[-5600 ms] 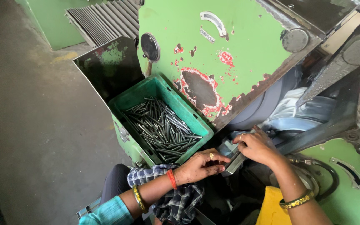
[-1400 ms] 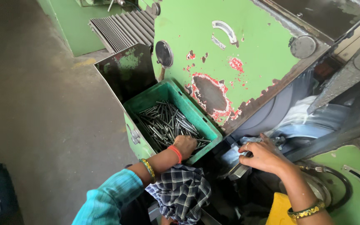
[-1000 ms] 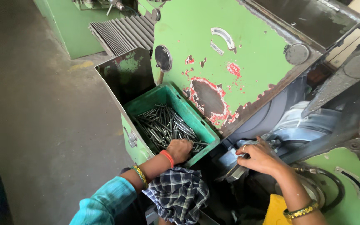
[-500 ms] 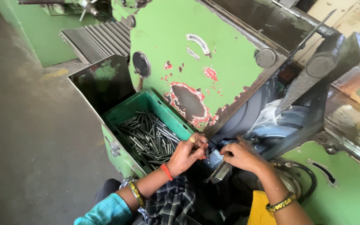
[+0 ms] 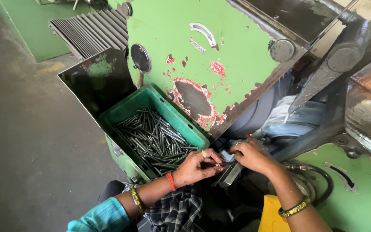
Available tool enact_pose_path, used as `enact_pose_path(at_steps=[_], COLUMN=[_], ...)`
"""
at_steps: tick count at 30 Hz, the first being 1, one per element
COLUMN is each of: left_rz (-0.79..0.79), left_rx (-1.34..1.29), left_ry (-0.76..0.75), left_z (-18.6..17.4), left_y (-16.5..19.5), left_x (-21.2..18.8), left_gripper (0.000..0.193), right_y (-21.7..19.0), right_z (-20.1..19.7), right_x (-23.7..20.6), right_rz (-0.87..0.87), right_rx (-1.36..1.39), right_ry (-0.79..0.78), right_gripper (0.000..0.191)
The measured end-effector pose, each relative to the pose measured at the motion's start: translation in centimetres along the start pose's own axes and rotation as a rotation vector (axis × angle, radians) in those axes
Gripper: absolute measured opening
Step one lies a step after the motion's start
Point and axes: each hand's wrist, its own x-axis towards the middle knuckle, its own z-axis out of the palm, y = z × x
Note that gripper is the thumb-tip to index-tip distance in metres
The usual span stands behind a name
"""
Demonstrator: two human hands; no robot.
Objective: The person repeatedly picks up small metal rods from a green bin and rubs them against a rotating grinding wheel using a cloth. The person handles the rods one at a time, wiping them against the wheel's surface in a repetitive motion.
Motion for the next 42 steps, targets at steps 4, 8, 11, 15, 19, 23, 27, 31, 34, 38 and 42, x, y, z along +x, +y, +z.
enact_pose_path(at_steps=[4,8,11,15,19,23,27,31,34,38,42], left_rz=[0.019,-0.040,0.068,0.083,0.103,-0.017,-0.104,-0.174,-0.413,-0.459,-0.522], left_rx=[0.305,0.239,0.387,0.457,0.167,0.470,0.690,1.050,1.374,1.566,1.623], left_ry=[-0.042,-0.084,-0.131,-0.146,-0.107,0.333,0.551,0.413,0.033,-0.135,-0.214], left_z=[0.1,0.2,-0.1,-0.4,-0.6,-2.6,-5.2,-7.3,-8.7,-9.4,-9.8], left_y=[1.1,1.0,0.3,-0.4,0.0,0.9,-0.1,-4.3,-8.4,-13.3,-15.2], left_x=[-0.2,-0.1,-0.1,0.1,0.9,1.1,1.3,0.9,0.7,0.9,1.1], left_gripper=[0.023,0.025,0.024,0.027,0.040,0.034,0.022,0.015,0.019,0.017,0.018], right_y=[0.2,-0.3,-1.4,-4.2,-6.1,-5.0,-3.9,-3.9,-4.2,-4.5,-4.3], right_z=[0.4,-0.5,-2.4,-3.7,-3.2,-2.7,-2.2,-2.1,-2.2,-2.4,-2.6], right_x=[0.0,-0.2,-1.2,-2.4,-1.8,-1.7,-1.6,-1.5,-1.5,-1.4,-1.4], right_rz=[0.001,-0.023,-0.048,0.002,0.063,0.040,0.041,0.013,-0.004,0.065,0.020], right_rx=[0.006,0.046,0.192,0.125,-0.107,-0.093,-0.076,-0.035,-0.050,-0.078,-0.066], right_ry=[0.019,0.008,-0.062,-0.304,-0.374,-0.291,-0.294,-0.284,-0.261,-0.305,-0.257], right_gripper=[0.024,0.026,0.036,0.055,0.055,0.060,0.059,0.062,0.062,0.057,0.056])
